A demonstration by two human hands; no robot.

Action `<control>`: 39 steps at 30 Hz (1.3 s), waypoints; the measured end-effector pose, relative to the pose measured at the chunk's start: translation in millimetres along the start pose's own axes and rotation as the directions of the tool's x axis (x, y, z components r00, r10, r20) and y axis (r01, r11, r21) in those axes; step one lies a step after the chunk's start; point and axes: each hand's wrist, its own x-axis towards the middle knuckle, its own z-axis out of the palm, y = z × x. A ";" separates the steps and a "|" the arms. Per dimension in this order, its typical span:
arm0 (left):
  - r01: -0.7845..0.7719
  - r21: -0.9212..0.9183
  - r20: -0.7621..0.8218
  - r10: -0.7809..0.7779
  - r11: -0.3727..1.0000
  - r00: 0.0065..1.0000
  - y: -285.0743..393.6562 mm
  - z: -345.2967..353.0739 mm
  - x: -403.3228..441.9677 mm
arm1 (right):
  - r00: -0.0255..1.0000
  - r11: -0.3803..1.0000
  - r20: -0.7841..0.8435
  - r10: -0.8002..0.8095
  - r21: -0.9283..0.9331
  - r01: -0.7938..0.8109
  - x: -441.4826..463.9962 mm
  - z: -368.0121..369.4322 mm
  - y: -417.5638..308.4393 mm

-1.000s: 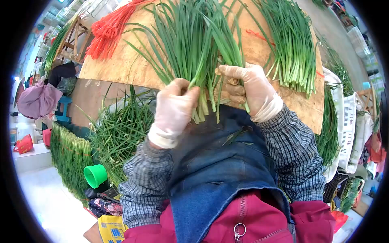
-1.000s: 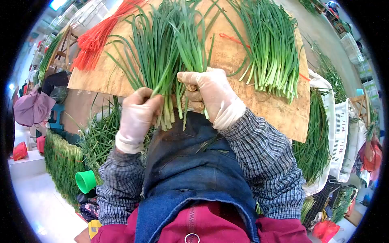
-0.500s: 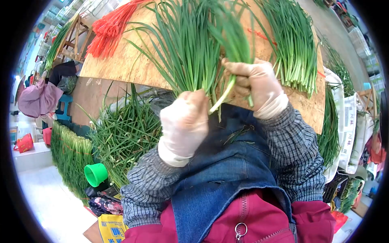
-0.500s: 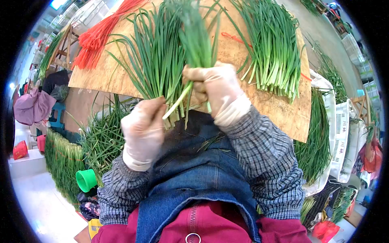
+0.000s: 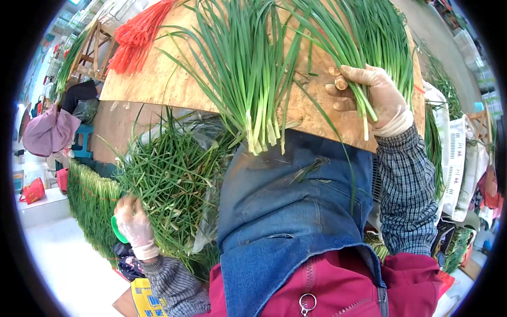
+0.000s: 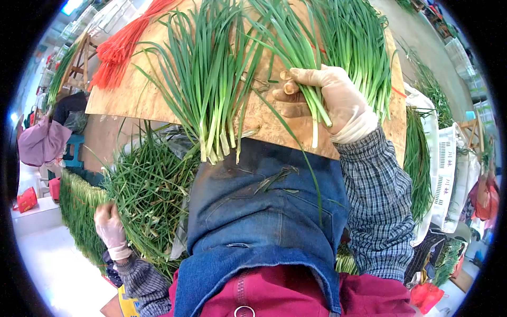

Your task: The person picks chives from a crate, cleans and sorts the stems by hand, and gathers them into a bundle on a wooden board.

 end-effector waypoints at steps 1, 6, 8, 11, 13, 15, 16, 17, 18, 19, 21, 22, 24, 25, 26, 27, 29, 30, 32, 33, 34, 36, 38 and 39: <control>-0.140 -0.191 -0.128 0.117 0.971 0.985 42.7 -2.6 6.5 | 1.000 1.000 -0.015 0.014 -0.010 -0.014 -2.9 0.9 -2.7; -0.465 -0.584 -0.012 0.567 0.665 0.824 226.8 -14.1 35.3 | 0.994 0.996 -0.053 0.090 0.001 -0.091 -6.6 2.5 1.2; -0.515 -0.536 -0.011 0.604 0.669 0.797 272.1 3.3 43.8 | 0.993 0.994 -0.056 0.106 -0.005 -0.106 -7.0 -2.8 3.1; -0.517 -0.271 -0.050 0.525 0.812 0.850 316.8 48.7 68.4 | 0.992 0.990 -0.018 0.127 0.068 -0.126 -2.7 -14.4 3.5; -0.488 -0.226 -0.114 0.475 0.843 0.873 322.8 68.5 83.6 | 0.992 0.986 0.021 0.126 0.110 -0.127 -4.4 -15.4 -1.0; -0.526 -0.199 -0.077 0.522 0.827 0.849 320.8 71.9 89.3 | 0.996 0.989 0.040 0.078 0.125 -0.082 -5.1 -12.7 -1.8; -0.543 -0.184 -0.059 0.543 0.819 0.838 317.7 71.3 92.7 | 0.997 0.989 0.053 0.053 0.132 -0.060 -4.3 -9.4 -1.0; -0.540 -0.180 -0.062 0.538 0.822 0.840 313.6 77.1 97.6 | 0.997 0.990 0.068 0.027 0.139 -0.036 -2.9 -6.2 -0.8; -0.549 -0.138 -0.077 0.544 0.824 0.835 308.7 79.2 101.0 | 0.994 0.988 0.104 0.017 0.152 -0.033 -1.3 -3.9 -1.0; -0.559 -0.094 -0.093 0.552 0.824 0.829 302.7 81.2 105.0 | 0.994 0.985 0.111 0.009 0.170 -0.028 0.4 -1.9 -0.6; -0.561 -0.101 -0.052 0.559 0.821 0.828 284.0 83.8 122.4 | 0.992 0.977 0.123 -0.005 0.211 -0.021 3.4 1.5 2.1; -0.544 -0.165 -0.069 0.540 0.823 0.839 270.9 82.8 135.2 | 0.993 0.972 0.120 -0.003 0.235 -0.025 4.6 3.8 2.6; -0.415 -0.425 -0.038 0.442 0.804 0.896 244.7 74.1 160.6 | 0.988 0.947 0.156 -0.003 0.316 -0.047 7.2 7.3 5.0; -0.280 -0.598 0.025 0.367 0.751 0.930 232.2 66.2 173.5 | 0.984 0.933 0.179 -0.001 0.354 -0.063 10.0 10.8 6.3; -0.181 -0.721 0.080 0.340 0.669 0.937 215.5 60.9 186.8 | 0.985 0.909 0.171 -0.002 0.412 -0.070 12.6 15.9 8.0; -0.074 -0.820 0.135 0.318 0.568 0.938 202.7 55.3 195.6 | 0.986 0.892 0.165 -0.016 0.448 -0.060 13.5 20.9 8.3; 0.222 -0.936 0.288 0.229 0.275 0.930 185.1 31.6 192.0 | 0.987 0.854 0.158 -0.039 0.518 -0.049 15.8 33.4 9.0; 0.211 -0.957 0.252 0.212 0.197 0.944 176.1 25.9 191.9 | 0.979 0.831 0.198 -0.042 0.550 -0.076 19.9 34.8 13.1; 0.186 -0.982 0.187 0.197 0.024 0.963 155.7 22.8 194.3 | 0.976 0.853 0.217 0.014 0.507 -0.124 24.2 48.3 22.1; 0.199 -0.980 0.192 0.165 -0.024 0.967 150.1 22.6 192.0 | 0.974 0.863 0.222 0.041 0.483 -0.147 26.7 54.3 26.5; 0.210 -0.975 0.199 0.135 -0.075 0.971 149.3 21.7 186.1 | 0.958 0.846 0.280 0.067 0.493 -0.204 31.9 58.4 32.7; 0.212 -0.972 0.196 0.151 -0.105 0.969 140.7 26.3 181.8 | 0.954 0.840 0.284 0.093 0.491 -0.228 37.6 69.2 42.0; 0.256 -0.958 0.232 0.177 -0.129 0.956 144.1 23.6 175.3 | 0.957 0.870 0.273 0.102 0.442 -0.219 43.7 80.7 47.1; 0.281 -0.949 0.251 0.195 -0.142 0.948 148.4 22.6 171.4 | 0.975 0.905 0.210 0.074 0.396 -0.154 44.1 88.8 49.8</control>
